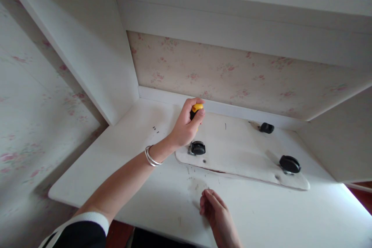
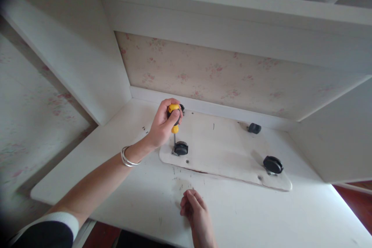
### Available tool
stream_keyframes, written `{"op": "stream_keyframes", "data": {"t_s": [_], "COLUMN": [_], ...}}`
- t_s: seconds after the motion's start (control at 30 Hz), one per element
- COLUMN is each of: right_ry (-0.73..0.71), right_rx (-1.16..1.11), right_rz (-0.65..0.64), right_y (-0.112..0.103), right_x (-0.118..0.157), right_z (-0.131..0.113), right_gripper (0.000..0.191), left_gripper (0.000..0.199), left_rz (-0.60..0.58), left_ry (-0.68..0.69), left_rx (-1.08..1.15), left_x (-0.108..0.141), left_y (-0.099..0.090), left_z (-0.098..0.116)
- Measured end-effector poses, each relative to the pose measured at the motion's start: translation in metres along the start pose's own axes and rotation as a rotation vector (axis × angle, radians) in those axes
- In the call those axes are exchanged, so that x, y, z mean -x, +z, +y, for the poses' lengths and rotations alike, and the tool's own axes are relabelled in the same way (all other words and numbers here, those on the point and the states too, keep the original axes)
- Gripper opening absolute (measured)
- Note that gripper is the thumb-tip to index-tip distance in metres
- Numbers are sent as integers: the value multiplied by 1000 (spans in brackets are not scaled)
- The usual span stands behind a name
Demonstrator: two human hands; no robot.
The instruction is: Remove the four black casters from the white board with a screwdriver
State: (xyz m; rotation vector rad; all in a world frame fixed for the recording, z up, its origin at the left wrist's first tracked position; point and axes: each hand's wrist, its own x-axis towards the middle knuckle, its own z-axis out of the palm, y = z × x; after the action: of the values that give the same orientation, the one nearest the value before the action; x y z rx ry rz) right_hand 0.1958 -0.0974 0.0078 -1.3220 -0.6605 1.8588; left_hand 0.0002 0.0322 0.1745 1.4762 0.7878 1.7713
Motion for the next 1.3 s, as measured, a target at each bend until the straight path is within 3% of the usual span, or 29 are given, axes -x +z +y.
{"op": "stream_keyframes", "data": {"t_s": [0.27,0.7,0.9,1.1,1.3], "right_ry": [-4,11,-2,-8,-13], "right_rx": [-2,17,53,52,39], "right_rz": [-4,-29,-46,-44,-39], "right_y": [-1,2,1,-1,-3], "right_x": [-1,2,5,5,1], "right_z": [1,-2,-3,-1,3], "right_gripper": [38,35,34,32,34], "left_gripper": [24,33,30,30,29], "left_rz": [-21,121,24,-120,-193], "left_ry": [-16,-19,61,-133,-125], "left_rx": [-15,-48,-120,133,73], "left_x": [3,17,16,17,16], "left_y": [-2,5,1,-1,-1], "left_z": [1,7,5,6,18]}}
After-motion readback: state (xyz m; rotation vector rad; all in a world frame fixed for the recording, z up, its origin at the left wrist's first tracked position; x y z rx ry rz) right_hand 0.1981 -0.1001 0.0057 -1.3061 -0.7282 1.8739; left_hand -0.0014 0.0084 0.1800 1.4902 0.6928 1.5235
